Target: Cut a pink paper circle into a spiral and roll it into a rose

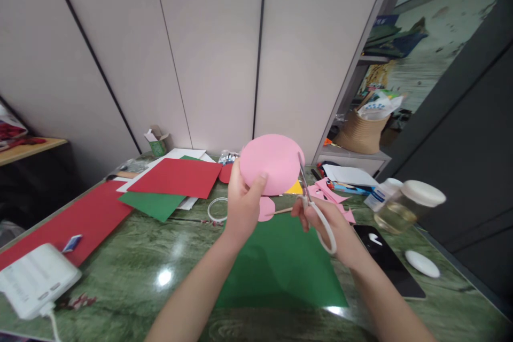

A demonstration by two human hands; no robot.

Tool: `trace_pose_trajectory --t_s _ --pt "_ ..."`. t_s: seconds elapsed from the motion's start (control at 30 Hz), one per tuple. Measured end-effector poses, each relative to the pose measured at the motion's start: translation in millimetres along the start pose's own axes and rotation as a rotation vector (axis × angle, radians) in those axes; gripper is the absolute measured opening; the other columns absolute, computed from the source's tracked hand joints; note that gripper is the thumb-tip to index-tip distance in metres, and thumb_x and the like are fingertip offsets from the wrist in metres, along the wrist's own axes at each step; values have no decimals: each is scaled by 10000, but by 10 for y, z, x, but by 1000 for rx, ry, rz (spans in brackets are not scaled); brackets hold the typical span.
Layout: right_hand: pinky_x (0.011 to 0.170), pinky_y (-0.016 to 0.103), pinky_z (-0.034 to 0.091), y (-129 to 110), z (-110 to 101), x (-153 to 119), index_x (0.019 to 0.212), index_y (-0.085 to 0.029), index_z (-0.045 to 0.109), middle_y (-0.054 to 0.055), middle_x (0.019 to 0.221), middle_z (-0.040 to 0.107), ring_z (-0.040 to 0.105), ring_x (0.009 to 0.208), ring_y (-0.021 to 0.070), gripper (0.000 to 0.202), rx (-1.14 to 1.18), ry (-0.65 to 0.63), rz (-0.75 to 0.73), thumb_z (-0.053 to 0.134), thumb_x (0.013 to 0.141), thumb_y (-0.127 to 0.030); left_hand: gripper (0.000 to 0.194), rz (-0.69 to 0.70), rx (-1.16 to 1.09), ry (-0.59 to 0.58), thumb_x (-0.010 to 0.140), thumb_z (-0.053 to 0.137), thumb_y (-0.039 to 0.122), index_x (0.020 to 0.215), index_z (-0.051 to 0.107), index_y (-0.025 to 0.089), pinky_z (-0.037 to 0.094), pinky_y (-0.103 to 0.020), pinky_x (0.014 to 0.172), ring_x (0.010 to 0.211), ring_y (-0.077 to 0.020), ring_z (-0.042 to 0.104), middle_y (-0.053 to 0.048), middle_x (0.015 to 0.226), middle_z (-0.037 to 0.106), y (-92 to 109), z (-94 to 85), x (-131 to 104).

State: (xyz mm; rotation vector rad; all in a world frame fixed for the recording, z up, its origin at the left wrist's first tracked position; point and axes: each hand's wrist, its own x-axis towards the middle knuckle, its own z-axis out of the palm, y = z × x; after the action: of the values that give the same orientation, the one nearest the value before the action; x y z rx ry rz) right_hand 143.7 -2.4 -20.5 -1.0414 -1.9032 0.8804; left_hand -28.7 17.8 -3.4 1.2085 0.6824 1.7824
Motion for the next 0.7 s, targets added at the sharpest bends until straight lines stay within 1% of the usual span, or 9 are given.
trace_pose_trajectory --t_s 0.1,0.23,0.33,0.47,0.6,0.7 --pt "548 261 335 10 2 -7 764 -176 540 -14 604 472 444 578 138 494 13 0 16 367 873 -626 307 24 9 14 820 594 276 1107 500 218 457 -370 955 1090 -215 553 -71 1140 580 -19 -10 9" --pt "541 259 335 -24 5 4 735 -177 532 -17 591 465 440 565 135 507 9 -4 33 373 860 -642 236 60 0 39 816 600 273 1027 512 212 475 -318 889 1025 -188 570 -53 1070 590 -41 -16 24" --pt "536 258 340 -49 5 12 692 -177 518 -20 573 453 443 558 133 518 -3 -7 49 374 856 -647 233 73 -5 57 817 602 276 1023 515 211 476 -295 863 996 -173 572 -47 1047 589 -35 -11 30" --pt "520 252 345 -37 2 11 716 -169 547 -29 552 442 444 535 128 491 2 -11 59 404 859 -616 214 94 -2 84 817 602 280 999 516 208 476 -284 858 1006 -173 563 -39 996 583 -14 -7 30" --pt "518 253 345 -17 2 12 728 -161 567 -27 542 455 441 527 126 451 -10 -19 49 418 876 -560 205 99 6 112 820 593 288 991 510 209 478 -290 860 1019 -182 562 -44 990 583 3 -9 28" --pt "512 254 336 -33 11 12 696 -167 550 -25 536 451 429 522 126 464 -23 -15 60 410 873 -572 198 94 16 122 823 583 299 981 504 210 486 -296 849 1029 -195 561 -50 989 585 12 -8 26"
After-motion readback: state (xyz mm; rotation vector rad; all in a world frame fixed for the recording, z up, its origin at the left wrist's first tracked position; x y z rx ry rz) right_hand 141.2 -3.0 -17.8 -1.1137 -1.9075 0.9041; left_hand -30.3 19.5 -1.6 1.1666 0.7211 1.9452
